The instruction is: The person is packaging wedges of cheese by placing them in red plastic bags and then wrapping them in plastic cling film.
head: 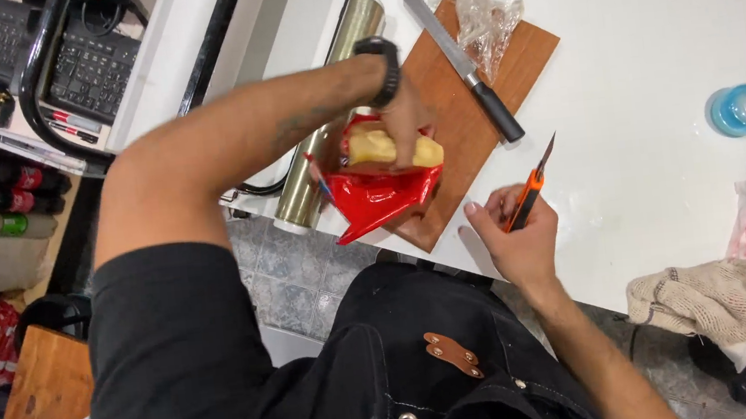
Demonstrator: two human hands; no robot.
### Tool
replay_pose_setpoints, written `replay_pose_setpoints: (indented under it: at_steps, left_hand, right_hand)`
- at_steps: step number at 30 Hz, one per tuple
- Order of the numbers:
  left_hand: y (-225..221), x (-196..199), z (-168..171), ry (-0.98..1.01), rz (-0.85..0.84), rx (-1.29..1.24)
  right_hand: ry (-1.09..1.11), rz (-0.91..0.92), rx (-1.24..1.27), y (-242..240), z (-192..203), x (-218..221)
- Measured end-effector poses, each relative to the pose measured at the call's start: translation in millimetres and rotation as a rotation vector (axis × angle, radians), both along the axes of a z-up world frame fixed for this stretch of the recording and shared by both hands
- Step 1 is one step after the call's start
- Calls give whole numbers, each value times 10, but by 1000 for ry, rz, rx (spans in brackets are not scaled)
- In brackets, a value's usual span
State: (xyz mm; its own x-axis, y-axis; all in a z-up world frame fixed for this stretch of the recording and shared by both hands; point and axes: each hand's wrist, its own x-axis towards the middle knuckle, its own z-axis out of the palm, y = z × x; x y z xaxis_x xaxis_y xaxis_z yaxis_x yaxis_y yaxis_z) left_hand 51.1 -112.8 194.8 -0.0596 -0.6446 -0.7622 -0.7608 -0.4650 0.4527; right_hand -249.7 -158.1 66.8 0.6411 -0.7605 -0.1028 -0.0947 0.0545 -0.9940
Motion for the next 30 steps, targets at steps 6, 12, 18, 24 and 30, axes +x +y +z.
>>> replay_pose_setpoints:
  at_steps: [6,12,18,24,30]
  left_hand:
    - [-482,-109,174,-37,-14,-49]
    - [-773,-155,235,-82,-67,-70]
    - [493,42,198,118,274,-675]
    - [942,-335,-595,108,483,-727]
    - [1206,-580,-1084,-225,778,-753]
  right_hand:
    - [-97,68,-165,113,100,586]
    - [-11,-33,-208,147,-78,566]
    - [-83,11,-272,151,-198,449]
    - [23,59,-468,159,-523,354]
    - [127,162,-594,153,-585,-197]
